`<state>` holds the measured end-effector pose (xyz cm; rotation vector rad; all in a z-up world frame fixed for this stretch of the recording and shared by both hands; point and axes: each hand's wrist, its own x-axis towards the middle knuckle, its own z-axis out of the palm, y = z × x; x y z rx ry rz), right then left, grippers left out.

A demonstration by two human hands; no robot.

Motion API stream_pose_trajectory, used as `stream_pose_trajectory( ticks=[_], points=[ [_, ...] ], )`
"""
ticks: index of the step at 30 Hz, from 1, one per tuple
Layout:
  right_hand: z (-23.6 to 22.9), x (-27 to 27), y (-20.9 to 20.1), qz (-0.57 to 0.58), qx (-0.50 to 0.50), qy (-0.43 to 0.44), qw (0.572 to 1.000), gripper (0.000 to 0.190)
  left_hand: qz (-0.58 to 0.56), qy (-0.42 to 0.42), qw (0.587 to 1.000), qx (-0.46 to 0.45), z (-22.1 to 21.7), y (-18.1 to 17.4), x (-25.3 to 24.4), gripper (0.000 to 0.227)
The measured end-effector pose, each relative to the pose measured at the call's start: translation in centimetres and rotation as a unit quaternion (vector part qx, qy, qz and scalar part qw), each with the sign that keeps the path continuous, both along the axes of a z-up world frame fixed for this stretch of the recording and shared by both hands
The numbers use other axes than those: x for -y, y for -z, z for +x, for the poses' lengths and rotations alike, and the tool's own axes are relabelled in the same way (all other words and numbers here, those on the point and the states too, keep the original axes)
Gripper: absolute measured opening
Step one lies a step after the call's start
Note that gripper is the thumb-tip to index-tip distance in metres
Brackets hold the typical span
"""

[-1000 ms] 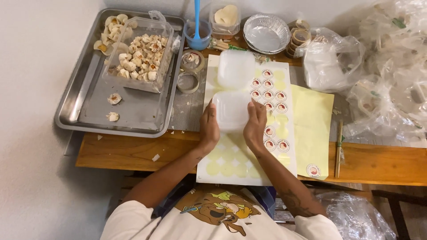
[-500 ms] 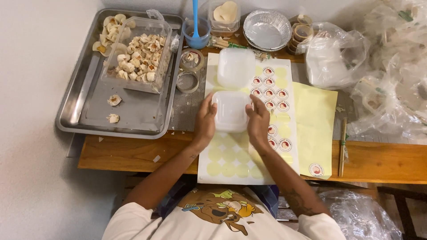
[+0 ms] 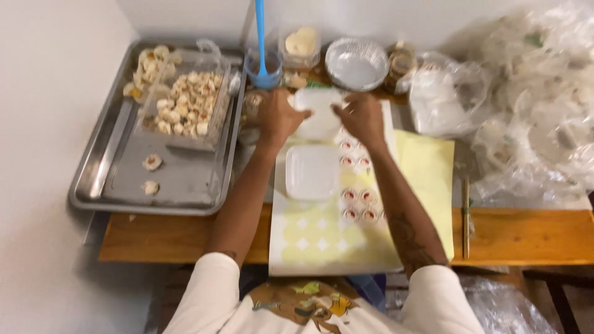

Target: The person organizes a sheet of round labels, places items into a small plastic container, and then places the container and a bundle of green sticks into a clear plastic bag.

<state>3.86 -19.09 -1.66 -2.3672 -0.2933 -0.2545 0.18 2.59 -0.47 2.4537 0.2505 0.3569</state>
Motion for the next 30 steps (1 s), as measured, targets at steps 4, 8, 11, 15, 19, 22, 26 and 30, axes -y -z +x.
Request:
stream_pose_trajectory(
  ticks=[4, 8, 11, 15, 19, 22, 26, 30],
  points=[
    [-0.9, -2.4, -1.6, -0.018, -0.028, 0.048, 0.998, 0.050, 0.005, 0.014, 1.000, 0.024, 1.3, 0.7, -0.1, 0.035],
    [-0.5, -3.3, 0.6, 0.030, -0.059, 0.111, 0.992, 0.037, 0.021, -0.009, 1.000, -0.007, 0.5, -1.2, 0.0, 0.010],
    [-1.0, -3.8, 0.5, 0.017, -0.048, 0.122, 0.991, 0.027, 0.004, -0.009, 1.000, 0.006, 0.0, -1.5, -0.1, 0.008],
    [-0.3, -3.5, 2.1, -0.005, -0.010, 0.120, 0.993, 0.004, 0.001, 0.017, 1.000, -0.002, 0.6, -0.9, -0.1, 0.009],
    [-0.9, -3.6, 1.0, -0.054, 0.001, 0.117, 0.992, 0.015, 0.020, 0.007, 1.000, -0.020, 0.7, -1.0, -0.1, 0.009],
    [-1.4, -3.8, -0.4, -0.073, 0.025, 0.117, 0.990, 0.019, 0.054, -0.007, 0.998, -0.024, 0.4, -1.6, 0.2, 0.015],
    [-2.3, -4.1, -1.5, -0.062, 0.088, 0.127, 0.986, 0.023, 0.097, -0.030, 0.994, -0.024, -0.4, -3.0, 0.9, 0.020],
    [-2.0, -3.2, -2.1, 0.017, 0.123, 0.104, 0.987, 0.017, 0.111, -0.030, 0.993, 0.011, -1.4, -4.4, 1.1, 0.022]
  ],
)
